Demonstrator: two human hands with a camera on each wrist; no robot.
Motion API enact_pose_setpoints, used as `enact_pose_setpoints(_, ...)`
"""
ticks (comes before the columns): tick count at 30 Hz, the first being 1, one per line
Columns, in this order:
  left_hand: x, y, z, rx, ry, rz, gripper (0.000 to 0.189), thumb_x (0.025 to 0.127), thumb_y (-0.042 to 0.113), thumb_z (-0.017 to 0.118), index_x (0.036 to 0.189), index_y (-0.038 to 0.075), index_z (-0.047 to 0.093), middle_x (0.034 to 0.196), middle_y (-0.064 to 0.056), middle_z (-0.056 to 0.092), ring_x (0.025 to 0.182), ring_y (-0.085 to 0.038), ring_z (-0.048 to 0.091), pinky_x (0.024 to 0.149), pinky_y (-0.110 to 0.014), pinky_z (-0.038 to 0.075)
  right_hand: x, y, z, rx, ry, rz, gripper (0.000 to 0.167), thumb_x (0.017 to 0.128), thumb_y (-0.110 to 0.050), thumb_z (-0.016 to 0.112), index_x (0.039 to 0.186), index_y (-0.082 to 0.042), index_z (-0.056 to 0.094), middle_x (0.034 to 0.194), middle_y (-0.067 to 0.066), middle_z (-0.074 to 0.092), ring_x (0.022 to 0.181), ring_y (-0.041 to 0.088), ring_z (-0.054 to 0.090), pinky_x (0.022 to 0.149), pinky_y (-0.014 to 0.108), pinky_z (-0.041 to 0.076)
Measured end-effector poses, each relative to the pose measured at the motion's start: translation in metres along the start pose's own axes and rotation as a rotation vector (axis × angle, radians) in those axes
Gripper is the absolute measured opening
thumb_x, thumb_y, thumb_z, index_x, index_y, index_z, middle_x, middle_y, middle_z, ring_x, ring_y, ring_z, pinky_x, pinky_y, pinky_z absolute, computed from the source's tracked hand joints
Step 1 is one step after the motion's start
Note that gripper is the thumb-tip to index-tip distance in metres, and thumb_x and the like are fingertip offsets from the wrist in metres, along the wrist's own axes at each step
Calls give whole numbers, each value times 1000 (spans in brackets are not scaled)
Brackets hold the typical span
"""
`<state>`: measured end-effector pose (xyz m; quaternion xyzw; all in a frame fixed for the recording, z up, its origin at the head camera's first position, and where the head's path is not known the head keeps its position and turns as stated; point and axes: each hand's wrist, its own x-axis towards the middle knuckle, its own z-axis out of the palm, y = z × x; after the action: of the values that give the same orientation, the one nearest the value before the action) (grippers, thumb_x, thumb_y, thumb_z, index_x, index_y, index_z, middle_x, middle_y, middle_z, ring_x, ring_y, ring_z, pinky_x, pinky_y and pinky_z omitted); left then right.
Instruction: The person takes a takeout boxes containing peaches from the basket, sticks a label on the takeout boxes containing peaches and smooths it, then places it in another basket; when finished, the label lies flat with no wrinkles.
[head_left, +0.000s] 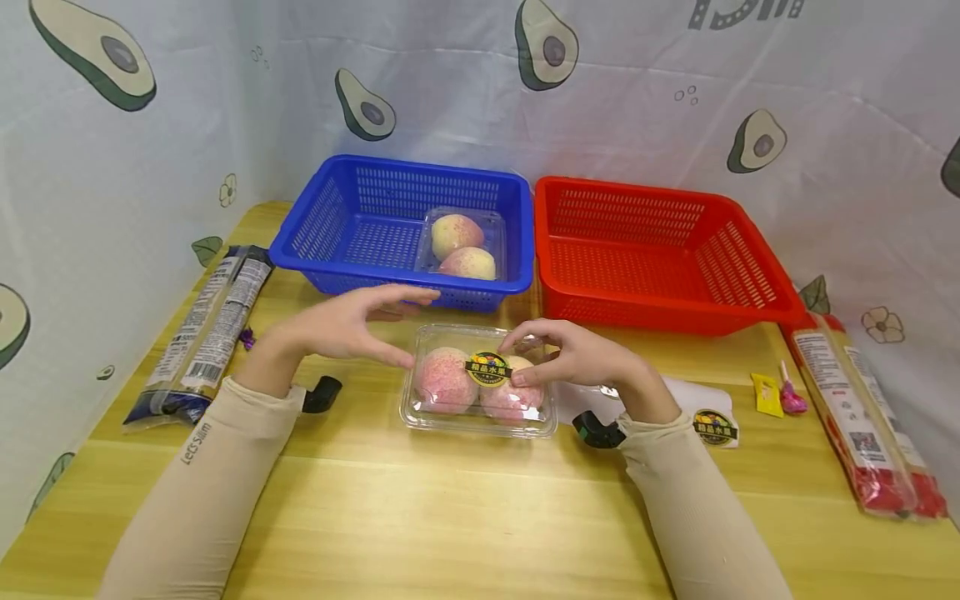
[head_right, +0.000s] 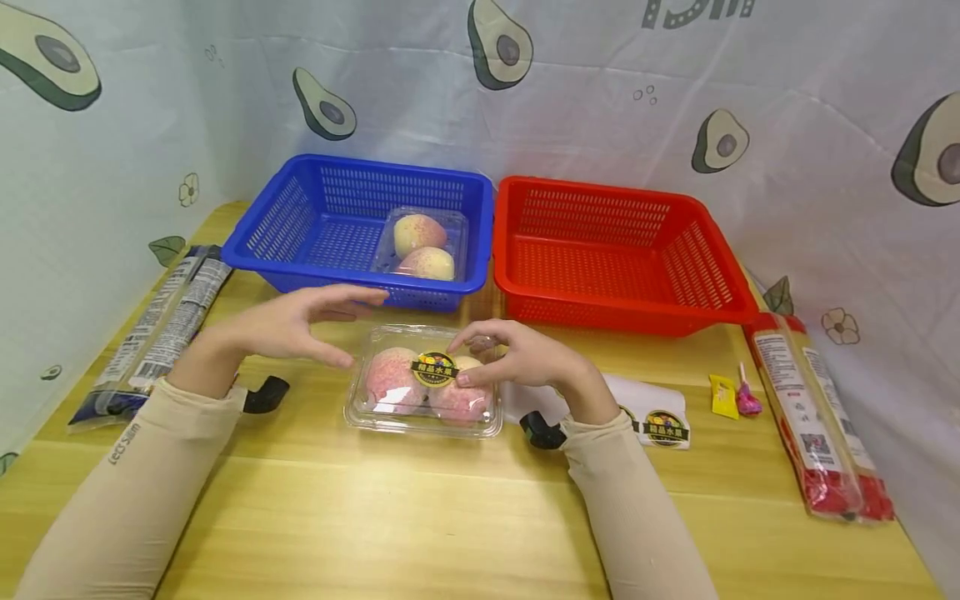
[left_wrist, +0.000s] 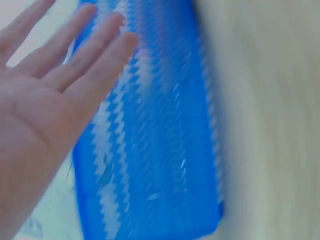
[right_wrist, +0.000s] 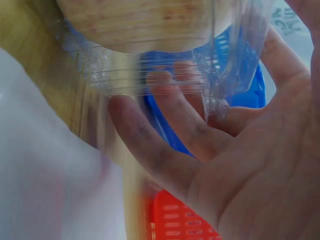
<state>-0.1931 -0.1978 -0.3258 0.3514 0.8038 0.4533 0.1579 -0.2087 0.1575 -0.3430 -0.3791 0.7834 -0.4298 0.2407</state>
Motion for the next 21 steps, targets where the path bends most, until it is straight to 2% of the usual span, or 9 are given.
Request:
enact_pose_setpoints(2, -8, 4, -13, -19, 135, 0, 71, 88, 19, 81, 150, 10, 47, 148, -12, 49, 130, -35, 51, 108, -49, 40, 1, 1, 0, 9, 5, -3, 33, 88, -16, 80, 119, -17, 68, 121, 0, 65, 117, 27, 54, 101, 51, 43)
enact_pose_setpoints(5, -20, 5, -29, -62, 418, -19, 55, 90, 11, 79, 141, 13, 59, 135, -9, 59, 118, -27, 58, 100, -41, 48, 2, 4, 0, 6, 13, -22, 33, 87, -15, 81, 118, -16, 68, 118, 1, 65, 118, 26, 54, 104, 52, 39)
enact_pose_setpoints(8, -27, -1, -40, -43, 713, -59, 49, 91, 14, 77, 137, 14, 63, 134, -5, 57, 120, -22, 53, 102, -36, 43, 2, 6, 1, 11, 26, -35, 35, 85, -13, 82, 116, -14, 67, 116, 3, 64, 117, 26, 53, 105, 51, 39)
enact_pose_setpoints(10, -31, -7, -44, -9, 844, -130, 55, 92, 22, 77, 143, 16, 57, 145, -4, 47, 131, -22, 43, 108, -38, 36, 2, 7, 2, 14, 36, -32, 35, 83, -13, 84, 114, -14, 67, 114, 3, 63, 114, 27, 51, 100, 49, 42)
enact_pose_setpoints(11, -32, -10, -45, 1, 884, -178, 62, 92, 27, 77, 148, 18, 52, 151, -4, 40, 136, -23, 36, 112, -42, 31, 2, 8, 2, 19, 40, -26, 35, 82, -13, 85, 113, -15, 67, 114, 4, 62, 113, 28, 50, 98, 48, 43)
enact_pose_setpoints(13, -34, -16, -46, 28, 926, -307, 78, 90, 40, 76, 157, 25, 38, 161, -4, 24, 146, -26, 22, 116, -51, 23, 2, 9, 3, 23, 47, -14, 35, 82, -15, 86, 112, -16, 67, 114, 5, 60, 110, 29, 48, 93, 46, 46)
enact_pose_setpoints(16, -35, -25, -47, 16, 924, -475, 97, 86, 51, 76, 162, 32, 18, 167, -4, 6, 151, -31, 6, 117, -60, 14, 3, 9, 5, 23, 58, -4, 35, 81, -18, 87, 110, -19, 68, 111, 5, 59, 107, 30, 46, 87, 45, 47)
enact_pose_setpoints(18, -34, -31, -47, -36, 922, -541, 105, 84, 54, 77, 163, 33, 11, 168, -5, 7, 151, -33, 8, 117, -61, 15, 4, 9, 6, 4, 70, -13, 35, 79, -21, 88, 108, -21, 68, 109, 5, 59, 105, 29, 47, 87, 44, 46)
enact_pose_setpoints(21, -32, -38, -47, -120, 903, -583, 109, 84, 54, 77, 164, 29, 6, 167, -10, 12, 149, -34, 17, 118, -55, 20, 5, 8, 7, -21, 95, -39, 35, 76, -22, 90, 104, -21, 69, 105, 3, 62, 104, 26, 47, 86, 45, 44)
